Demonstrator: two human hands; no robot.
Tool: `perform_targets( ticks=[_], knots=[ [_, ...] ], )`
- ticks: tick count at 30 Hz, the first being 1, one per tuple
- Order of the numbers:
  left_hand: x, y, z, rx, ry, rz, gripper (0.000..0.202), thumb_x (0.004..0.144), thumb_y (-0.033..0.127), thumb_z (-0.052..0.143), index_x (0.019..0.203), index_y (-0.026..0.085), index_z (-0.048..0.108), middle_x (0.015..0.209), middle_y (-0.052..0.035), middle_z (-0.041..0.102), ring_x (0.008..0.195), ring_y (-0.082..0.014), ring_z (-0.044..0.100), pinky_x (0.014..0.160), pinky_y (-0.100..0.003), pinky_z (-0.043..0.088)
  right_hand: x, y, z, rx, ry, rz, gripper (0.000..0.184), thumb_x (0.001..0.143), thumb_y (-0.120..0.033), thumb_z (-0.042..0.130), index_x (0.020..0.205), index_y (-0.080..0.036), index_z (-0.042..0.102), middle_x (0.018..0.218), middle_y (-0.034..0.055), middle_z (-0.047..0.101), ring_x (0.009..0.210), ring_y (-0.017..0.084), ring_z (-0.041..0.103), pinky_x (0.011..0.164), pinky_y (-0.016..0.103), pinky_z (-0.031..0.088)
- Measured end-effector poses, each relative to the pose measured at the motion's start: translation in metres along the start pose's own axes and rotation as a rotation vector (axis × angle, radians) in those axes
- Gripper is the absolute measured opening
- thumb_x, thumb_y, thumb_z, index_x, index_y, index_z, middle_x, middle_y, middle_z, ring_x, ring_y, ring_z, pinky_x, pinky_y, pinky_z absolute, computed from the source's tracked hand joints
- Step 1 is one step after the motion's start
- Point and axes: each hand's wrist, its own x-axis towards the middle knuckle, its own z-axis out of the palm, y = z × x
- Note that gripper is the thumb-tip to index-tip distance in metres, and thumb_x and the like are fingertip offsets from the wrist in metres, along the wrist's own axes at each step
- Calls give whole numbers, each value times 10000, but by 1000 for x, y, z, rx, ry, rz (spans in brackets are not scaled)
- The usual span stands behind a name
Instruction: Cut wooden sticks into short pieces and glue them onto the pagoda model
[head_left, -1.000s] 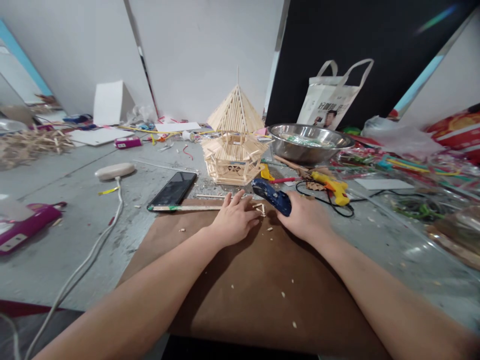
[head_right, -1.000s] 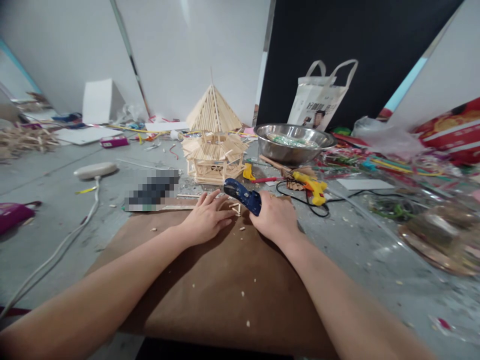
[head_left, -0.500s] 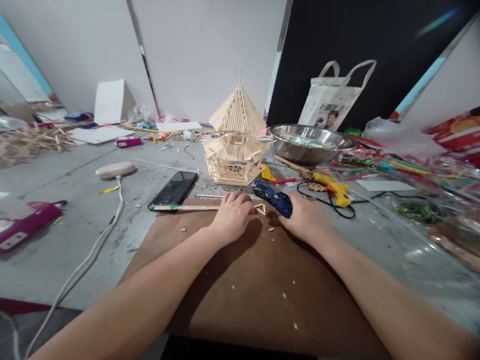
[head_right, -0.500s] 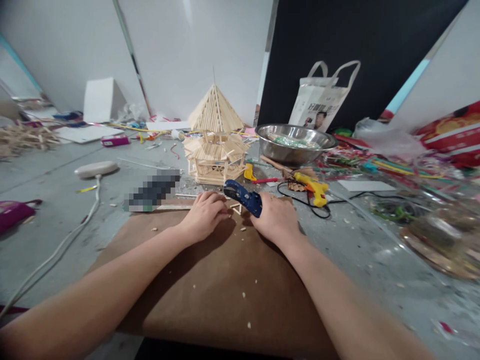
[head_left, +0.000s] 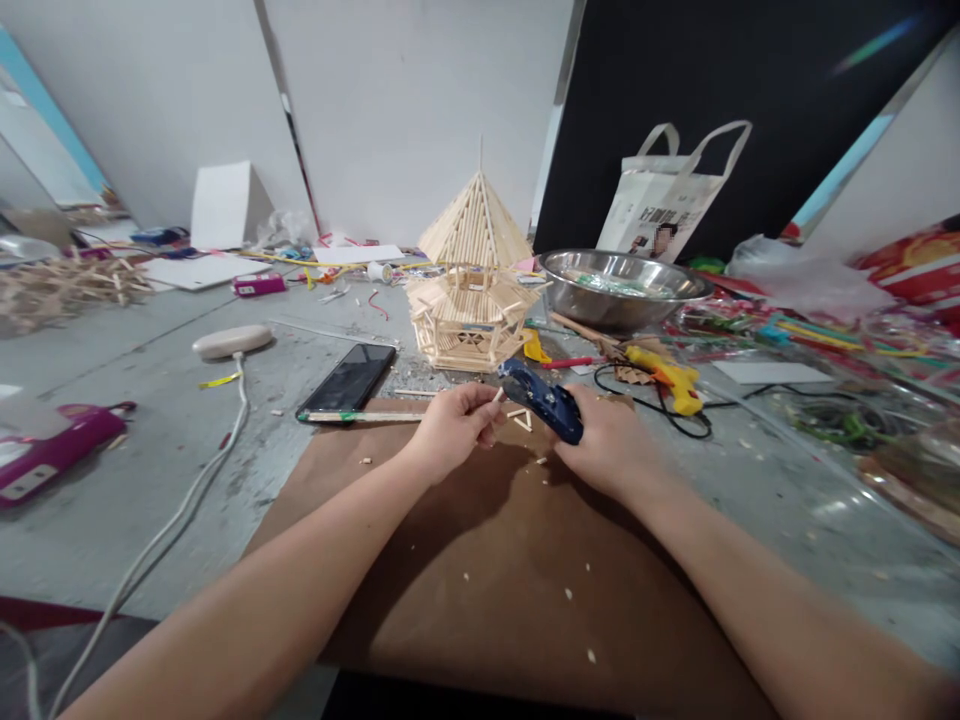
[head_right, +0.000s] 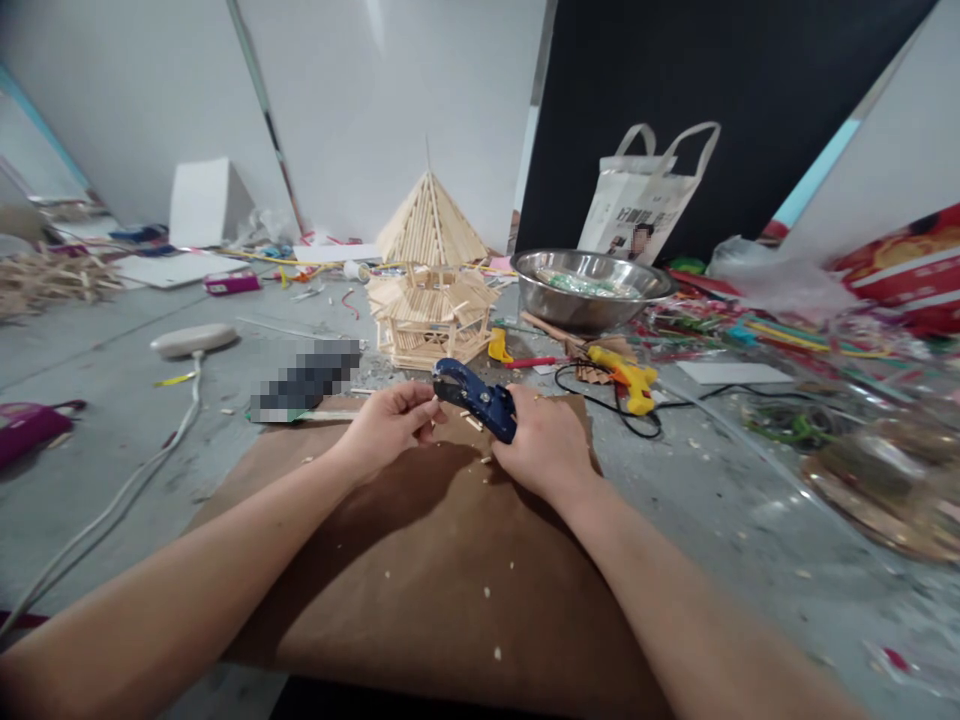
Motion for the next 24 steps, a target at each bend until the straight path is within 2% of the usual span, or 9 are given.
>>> perform_targets(
  ticks=[3, 7, 12, 19, 22, 24],
  knots=[
    [-2, 2, 0, -1, -34, 24, 72, 742, 188, 472, 756, 119, 487, 672, -4, 584, 420, -37, 493, 449, -176, 435, -1, -2, 0, 3, 8, -33, 393, 675, -321, 470, 1031, -155, 483, 865, 79, 631, 765, 225, 573, 655, 301, 367],
    [-3, -1, 1, 7, -39, 72, 97, 739, 185, 472, 801, 124, 515, 621, 9, 584, 470, -65, 551, 511, -201, 480, -1, -3, 2, -21, -16, -76, 433, 673, -328, 467, 1064, -144, 471, 936, 93, 620, 788, 229, 570, 677, 308, 363],
    [-3, -4, 2, 46, -23, 145, 131, 723, 178, 477, 831, 135, 539, 626, 5, 597, 547, -94, 596, 563, -216, 500, -2, -3, 1, -30, -12, -89, 434, 658, -316, 475, 1059, -151, 473, 907, 88, 625, 778, 231, 568, 658, 309, 356],
    [-4, -6, 1, 149, 16, 104, 111, 688, 132, 455, 664, 129, 563, 471, 24, 548, 455, -86, 563, 490, -189, 474, -4, -8, -1, -7, -27, -104, 416, 645, -293, 480, 1039, -156, 489, 887, 78, 624, 775, 229, 564, 647, 303, 352],
    [-3, -5, 0, 195, 37, 122, 115, 703, 175, 464, 664, 128, 561, 514, 12, 568, 460, -79, 555, 484, -177, 452, -2, -3, -3, 11, -31, -93, 436, 646, -295, 487, 1061, -163, 472, 906, 74, 618, 774, 228, 561, 651, 300, 357],
    [-3, -6, -1, 222, 66, 132, 155, 723, 248, 471, 687, 129, 563, 566, 1, 587, 449, -68, 536, 471, -172, 429, 2, 5, -6, -18, 20, -20, 442, 669, -301, 475, 1087, -160, 449, 909, 83, 611, 782, 227, 554, 660, 299, 354]
  ],
)
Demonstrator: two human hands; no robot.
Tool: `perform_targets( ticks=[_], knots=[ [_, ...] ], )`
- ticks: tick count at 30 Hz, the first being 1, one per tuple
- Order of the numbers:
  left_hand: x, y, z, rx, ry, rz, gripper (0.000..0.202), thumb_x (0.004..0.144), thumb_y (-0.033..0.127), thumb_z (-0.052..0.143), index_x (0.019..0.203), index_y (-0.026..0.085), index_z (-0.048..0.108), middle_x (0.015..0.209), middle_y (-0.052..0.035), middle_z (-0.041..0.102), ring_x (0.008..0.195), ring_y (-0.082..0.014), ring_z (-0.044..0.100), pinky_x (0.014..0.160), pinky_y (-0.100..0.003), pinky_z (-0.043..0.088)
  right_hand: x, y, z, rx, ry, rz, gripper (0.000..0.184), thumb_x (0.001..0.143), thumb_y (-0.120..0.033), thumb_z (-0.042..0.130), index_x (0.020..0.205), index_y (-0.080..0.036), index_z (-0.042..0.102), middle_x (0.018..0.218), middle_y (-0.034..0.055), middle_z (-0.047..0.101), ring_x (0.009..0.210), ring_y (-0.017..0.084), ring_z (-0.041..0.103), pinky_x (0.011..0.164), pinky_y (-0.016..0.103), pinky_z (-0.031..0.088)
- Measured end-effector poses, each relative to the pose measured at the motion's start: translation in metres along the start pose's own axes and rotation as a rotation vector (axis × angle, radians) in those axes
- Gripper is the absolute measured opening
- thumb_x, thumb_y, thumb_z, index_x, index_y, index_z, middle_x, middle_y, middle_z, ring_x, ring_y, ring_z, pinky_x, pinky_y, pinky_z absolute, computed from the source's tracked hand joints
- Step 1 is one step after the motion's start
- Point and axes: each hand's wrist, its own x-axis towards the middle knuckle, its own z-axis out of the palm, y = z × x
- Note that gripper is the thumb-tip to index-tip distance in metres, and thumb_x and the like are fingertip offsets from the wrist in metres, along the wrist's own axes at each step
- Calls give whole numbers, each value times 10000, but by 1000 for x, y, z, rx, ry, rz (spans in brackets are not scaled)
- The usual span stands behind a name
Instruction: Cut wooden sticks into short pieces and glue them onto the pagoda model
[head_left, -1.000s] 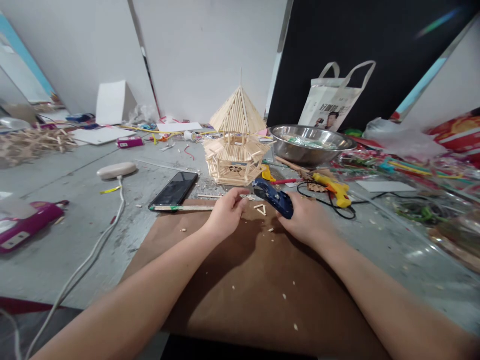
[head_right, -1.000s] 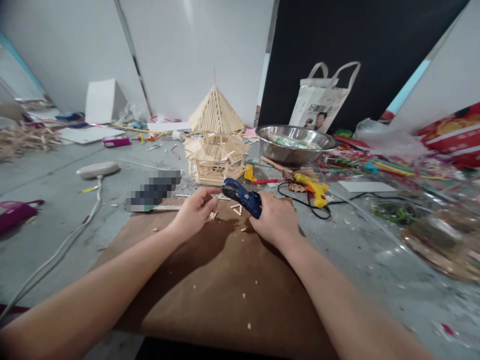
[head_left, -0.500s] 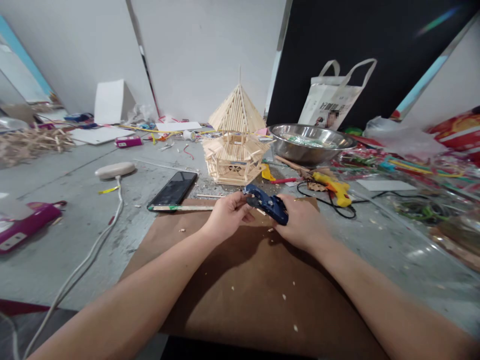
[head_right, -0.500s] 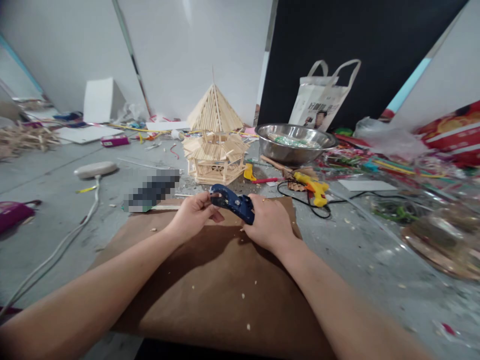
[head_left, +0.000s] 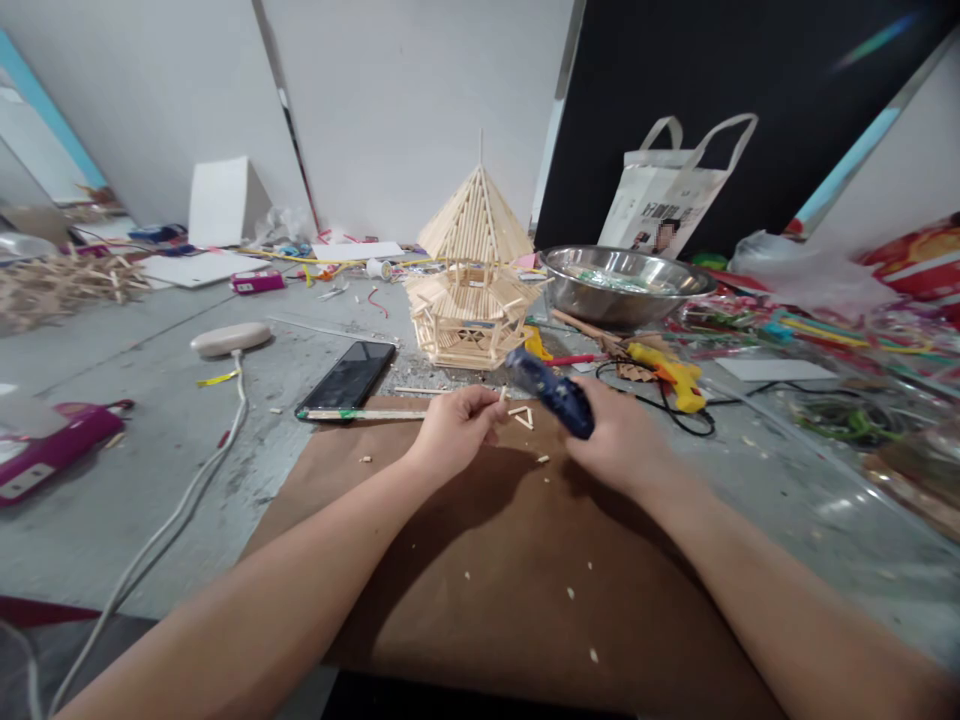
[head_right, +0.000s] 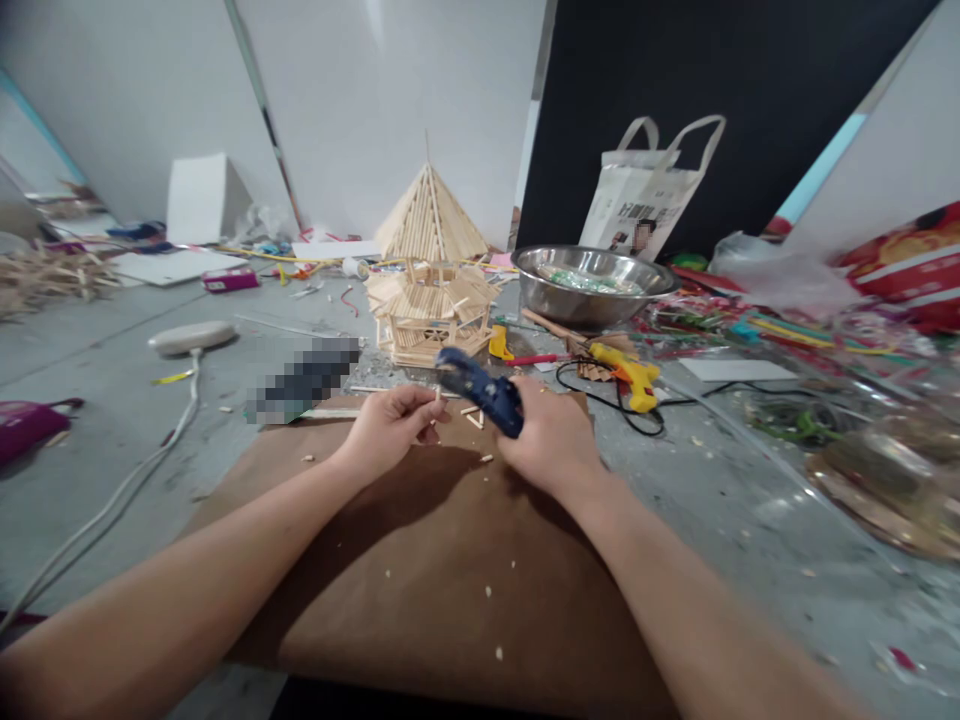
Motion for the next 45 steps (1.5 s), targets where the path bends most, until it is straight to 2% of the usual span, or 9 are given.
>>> perform_targets(
  ticks=[3, 6, 15, 23, 26, 30, 33, 40, 45],
  knots=[
    [1, -3, -2, 59, 40, 19, 199, 737, 305, 462, 718, 139, 570, 606, 1, 596, 444, -58, 506, 466, -170, 401, 5, 17, -3, -251, 86, 94, 476, 682, -309, 479, 1120, -128, 427, 935, 139, 578, 839, 272, 517, 709, 351, 316],
    [2, -7, -3, 149, 64, 51, 213, 745, 314, 447, 706, 151, 579, 549, 19, 563, 461, -66, 496, 476, -170, 382, 8, 29, -2, -468, 17, 116, 551, 663, -291, 518, 1171, -115, 393, 927, 166, 552, 851, 296, 484, 725, 392, 268],
    [4, -5, -5, 211, 48, 96, 219, 746, 296, 442, 679, 152, 593, 535, 24, 551, 487, -69, 488, 505, -167, 369, 9, 35, 9, -544, -109, 112, 524, 710, -258, 460, 1220, -187, 361, 957, 156, 544, 874, 279, 459, 716, 376, 235],
    [3, -5, -4, 210, 38, 84, 236, 745, 309, 439, 696, 151, 607, 603, 9, 594, 519, -75, 506, 515, -173, 375, 11, 39, 12, -509, -111, 134, 555, 702, -280, 465, 1236, -178, 351, 949, 158, 561, 859, 280, 481, 709, 378, 254],
    [3, -5, -4, 210, 39, 79, 240, 742, 316, 442, 699, 151, 612, 597, 10, 591, 507, -73, 500, 505, -175, 371, 11, 41, 14, -494, -11, 127, 588, 706, -300, 463, 1260, -172, 312, 978, 165, 550, 880, 288, 477, 715, 385, 259],
    [4, -5, -3, 164, 32, 51, 225, 733, 313, 462, 698, 147, 610, 565, 15, 572, 468, -63, 479, 472, -170, 363, 11, 43, 17, -448, -36, 112, 552, 675, -298, 483, 1206, -172, 398, 942, 161, 573, 876, 302, 486, 702, 393, 285],
    [3, -2, -2, 2, 38, -11, 191, 710, 302, 498, 728, 135, 589, 528, 25, 552, 440, -57, 479, 454, -165, 376, 11, 38, 14, -345, 87, 125, 564, 678, -317, 466, 1215, -160, 391, 926, 145, 581, 854, 293, 503, 715, 392, 306],
    [1, 7, 0, -244, 20, -88, 131, 664, 232, 556, 726, 121, 585, 530, 26, 580, 415, -52, 515, 444, -156, 421, 4, 11, 11, 82, 105, -158, 670, 555, -178, 495, 1214, -141, 383, 1005, 108, 579, 923, 248, 507, 827, 383, 311],
    [1, 5, 1, -184, -2, -64, 84, 672, 190, 533, 663, 126, 586, 428, 41, 545, 399, -58, 521, 433, -142, 410, 0, 0, 11, 137, 22, -179, 632, 573, -196, 493, 1196, -128, 406, 1018, 127, 577, 887, 250, 520, 766, 364, 367]
  ],
)
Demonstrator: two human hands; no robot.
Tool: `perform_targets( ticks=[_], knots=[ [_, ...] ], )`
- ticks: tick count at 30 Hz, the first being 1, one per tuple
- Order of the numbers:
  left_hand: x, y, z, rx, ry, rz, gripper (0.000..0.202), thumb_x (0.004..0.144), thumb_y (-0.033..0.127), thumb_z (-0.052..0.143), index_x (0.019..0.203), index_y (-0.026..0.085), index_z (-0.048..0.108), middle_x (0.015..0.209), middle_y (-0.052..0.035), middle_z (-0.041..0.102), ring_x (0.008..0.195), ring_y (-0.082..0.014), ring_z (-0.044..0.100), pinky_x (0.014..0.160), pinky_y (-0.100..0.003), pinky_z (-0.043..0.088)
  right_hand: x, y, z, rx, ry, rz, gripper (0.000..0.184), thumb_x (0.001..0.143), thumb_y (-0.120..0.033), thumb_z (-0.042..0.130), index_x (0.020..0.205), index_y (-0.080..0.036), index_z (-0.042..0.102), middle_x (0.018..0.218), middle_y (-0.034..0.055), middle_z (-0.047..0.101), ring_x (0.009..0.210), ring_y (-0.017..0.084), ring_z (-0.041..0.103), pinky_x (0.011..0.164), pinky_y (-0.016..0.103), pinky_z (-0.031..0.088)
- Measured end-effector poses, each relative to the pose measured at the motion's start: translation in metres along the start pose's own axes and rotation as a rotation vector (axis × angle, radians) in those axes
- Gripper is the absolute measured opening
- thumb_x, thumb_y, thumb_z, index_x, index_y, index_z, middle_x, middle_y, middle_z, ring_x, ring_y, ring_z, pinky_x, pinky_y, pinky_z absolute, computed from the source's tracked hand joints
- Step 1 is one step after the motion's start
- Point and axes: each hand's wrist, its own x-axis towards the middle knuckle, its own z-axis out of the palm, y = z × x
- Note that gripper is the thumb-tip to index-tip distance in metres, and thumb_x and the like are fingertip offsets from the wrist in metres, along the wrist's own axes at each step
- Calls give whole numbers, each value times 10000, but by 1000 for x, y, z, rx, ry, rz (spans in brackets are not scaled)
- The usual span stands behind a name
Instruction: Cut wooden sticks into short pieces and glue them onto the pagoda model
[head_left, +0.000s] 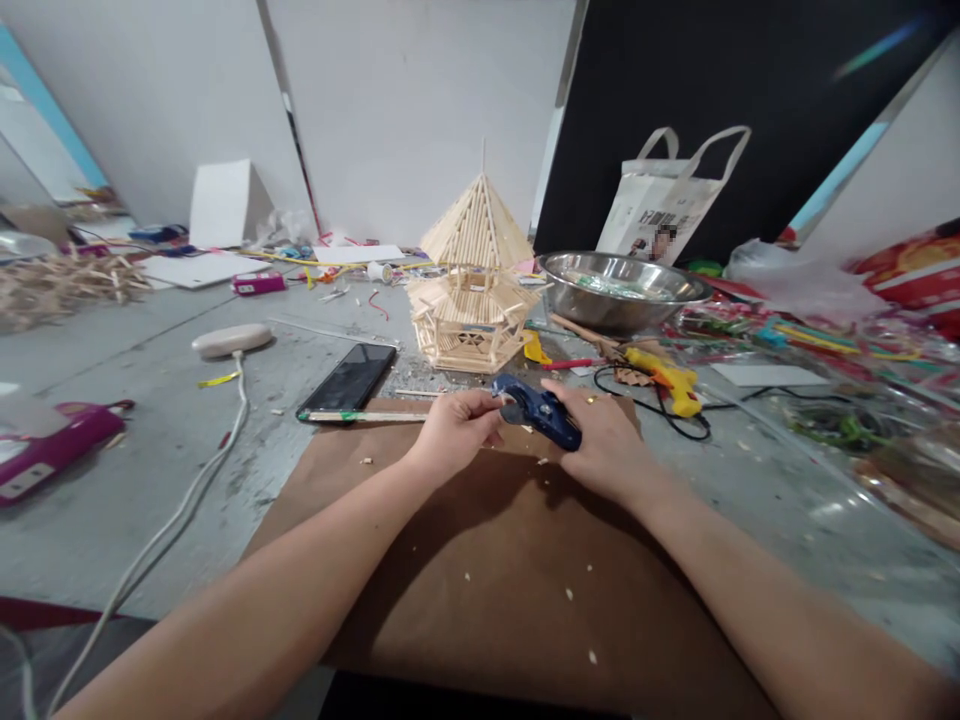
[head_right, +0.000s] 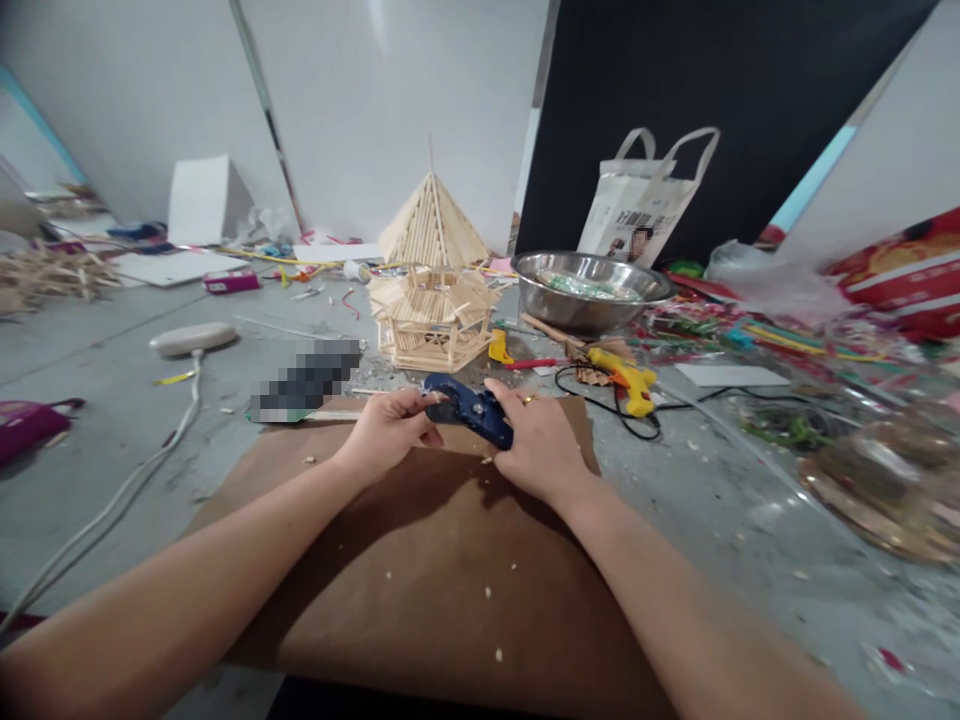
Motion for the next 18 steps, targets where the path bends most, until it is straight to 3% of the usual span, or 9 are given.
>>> perform_targets(
  ticks=[5, 18],
  knots=[
    [-2, -1, 1, 45, -15, 19, 122, 657, 135, 498, 550, 128, 555, 436, 37, 554, 420, -64, 538, 456, -147, 426, -1, -2, -1, -22, -32, -3, 632, 575, -200, 514, 1194, -117, 412, 969, 132, 584, 780, 236, 537, 701, 348, 384],
    [-2, -4, 0, 141, -35, 50, 127, 644, 127, 465, 537, 129, 533, 458, 22, 569, 452, -85, 559, 470, -166, 431, -5, -4, 2, -48, -17, 9, 574, 617, -208, 506, 1179, -169, 397, 946, 84, 596, 788, 222, 545, 672, 306, 377]
  ],
)
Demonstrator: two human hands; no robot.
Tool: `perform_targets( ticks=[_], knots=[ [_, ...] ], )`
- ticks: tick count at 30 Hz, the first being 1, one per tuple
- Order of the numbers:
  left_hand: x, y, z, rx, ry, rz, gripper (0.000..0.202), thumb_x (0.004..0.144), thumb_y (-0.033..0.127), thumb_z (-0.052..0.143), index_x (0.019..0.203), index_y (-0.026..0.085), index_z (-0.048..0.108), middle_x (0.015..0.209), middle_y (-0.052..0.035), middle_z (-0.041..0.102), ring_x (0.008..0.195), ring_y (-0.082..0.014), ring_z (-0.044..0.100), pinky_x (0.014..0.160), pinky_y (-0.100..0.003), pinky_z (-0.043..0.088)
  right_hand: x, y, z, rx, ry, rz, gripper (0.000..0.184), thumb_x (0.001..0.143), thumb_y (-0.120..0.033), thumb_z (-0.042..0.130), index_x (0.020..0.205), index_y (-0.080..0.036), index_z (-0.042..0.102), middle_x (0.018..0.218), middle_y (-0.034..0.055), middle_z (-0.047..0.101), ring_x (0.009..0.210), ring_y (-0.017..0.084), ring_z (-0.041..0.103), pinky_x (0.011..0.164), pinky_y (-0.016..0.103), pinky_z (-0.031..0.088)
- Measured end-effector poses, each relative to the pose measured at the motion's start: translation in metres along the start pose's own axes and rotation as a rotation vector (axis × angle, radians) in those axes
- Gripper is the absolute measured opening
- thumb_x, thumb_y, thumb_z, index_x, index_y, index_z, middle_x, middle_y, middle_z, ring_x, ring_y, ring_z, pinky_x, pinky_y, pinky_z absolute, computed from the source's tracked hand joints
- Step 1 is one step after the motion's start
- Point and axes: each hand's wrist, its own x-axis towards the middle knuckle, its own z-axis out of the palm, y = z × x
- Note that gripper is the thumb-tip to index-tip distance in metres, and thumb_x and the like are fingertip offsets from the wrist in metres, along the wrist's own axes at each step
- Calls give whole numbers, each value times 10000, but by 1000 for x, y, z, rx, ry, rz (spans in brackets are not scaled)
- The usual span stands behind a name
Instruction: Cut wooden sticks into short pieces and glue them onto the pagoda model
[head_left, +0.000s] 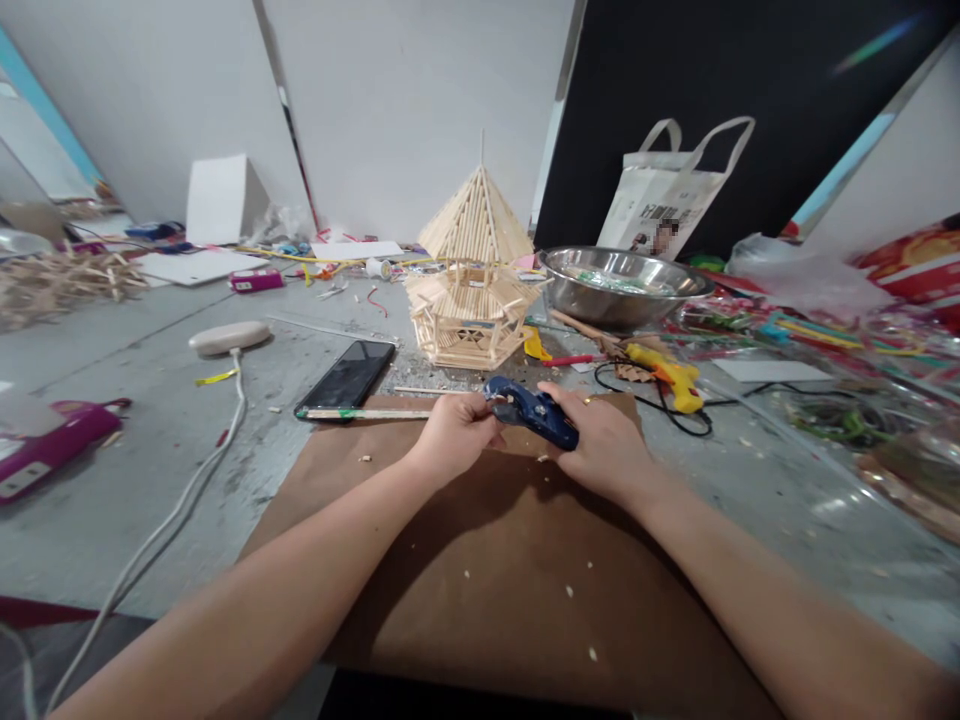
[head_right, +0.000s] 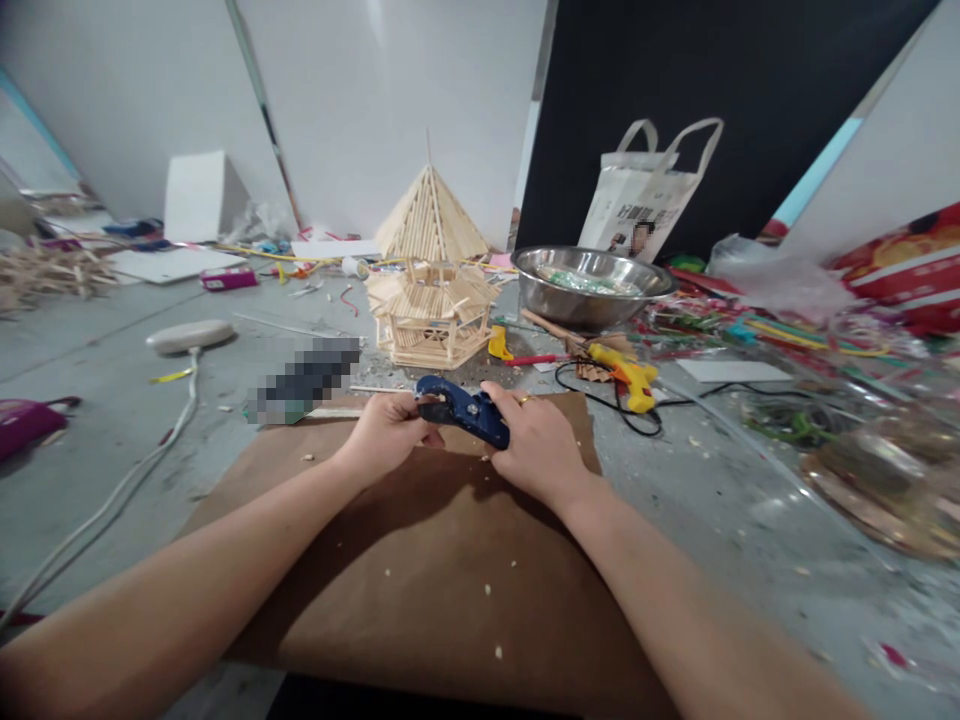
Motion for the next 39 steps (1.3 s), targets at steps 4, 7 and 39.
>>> perform_targets(
  ticks=[4, 7, 39],
  knots=[
    [0, 0, 1, -50, -2, -19, 121, 626, 104, 464, 533, 129, 538, 463, 34, 564, 445, -79, 551, 466, -163, 431, 0, -1, 0, -21, -6, 4, 563, 620, -210, 498, 1173, -169, 399, 928, 80, 600, 784, 223, 552, 670, 304, 380],
    [0, 0, 2, -100, -7, -41, 102, 622, 114, 484, 554, 128, 559, 462, 40, 558, 440, -79, 548, 467, -166, 434, 0, -1, 0, -19, -11, 8, 565, 618, -203, 500, 1172, -178, 390, 934, 75, 599, 794, 221, 554, 674, 299, 380],
    [-2, 1, -1, 69, 47, 8, 157, 593, 75, 430, 552, 137, 568, 472, 17, 593, 468, -106, 574, 487, -181, 448, -1, -2, -5, 1, -52, 21, 527, 606, -197, 520, 1124, -198, 426, 909, 63, 607, 812, 213, 559, 671, 292, 395]
  ],
)
